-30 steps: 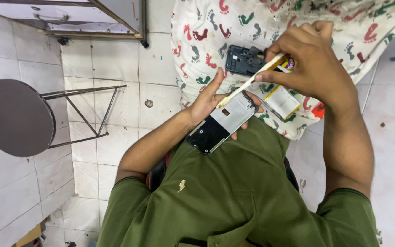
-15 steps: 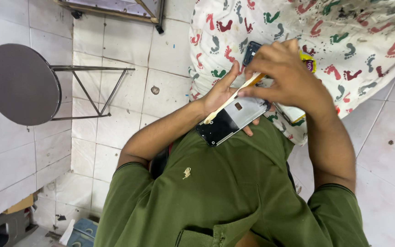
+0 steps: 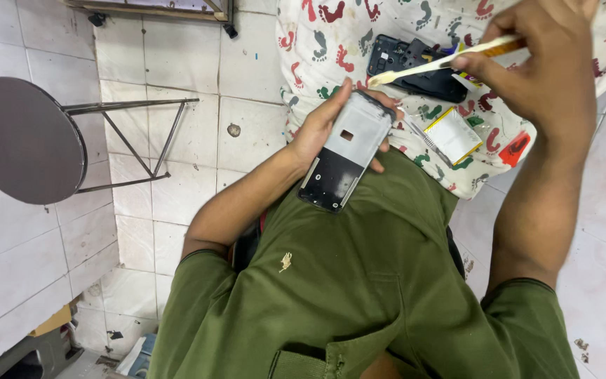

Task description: The person cleans the back of a disassembled smartphone using a metal tool and a cotton swab. They then apply adhesive to the frame and attach a new back cover, pressing it into place.

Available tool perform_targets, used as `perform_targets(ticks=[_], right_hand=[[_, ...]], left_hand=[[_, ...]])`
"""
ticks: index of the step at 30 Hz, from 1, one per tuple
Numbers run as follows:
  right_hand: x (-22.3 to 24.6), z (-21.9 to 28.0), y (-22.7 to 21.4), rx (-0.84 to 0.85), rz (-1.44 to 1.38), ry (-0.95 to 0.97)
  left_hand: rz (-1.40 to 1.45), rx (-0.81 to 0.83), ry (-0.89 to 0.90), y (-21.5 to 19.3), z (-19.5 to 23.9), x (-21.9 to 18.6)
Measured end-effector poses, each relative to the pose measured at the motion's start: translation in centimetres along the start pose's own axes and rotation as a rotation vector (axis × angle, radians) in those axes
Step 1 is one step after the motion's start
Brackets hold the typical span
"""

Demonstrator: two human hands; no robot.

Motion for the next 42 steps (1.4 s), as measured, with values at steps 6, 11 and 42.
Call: perform_targets(ticks=[6,11,42], right_hand=[[0.5,8.5,5.1,-0.153,-0.267,0.35],[5.2,11.4,7.4,-0.051,-0.248,0.264],[8.2,5.8,4.5,-0.227,0.018,-0.072]], left_hand=[[-0.199,-0.269,0.708,-0.6,1.3,-4.6],[-0.27,-0.352,0.995,0.9,2.7,-7.4],[-0.344,-0.139,0.869,6.6,-1.4,-6.5]])
Point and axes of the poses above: each hand's wrist, its own z-axis away from the middle knuckle, its own y-axis out of the palm, x = y × z, the point moved 5 cm from there along -z, towards the middle knuckle, and after that the axes turned 4 degrees about -z, right-handed, at the moved point
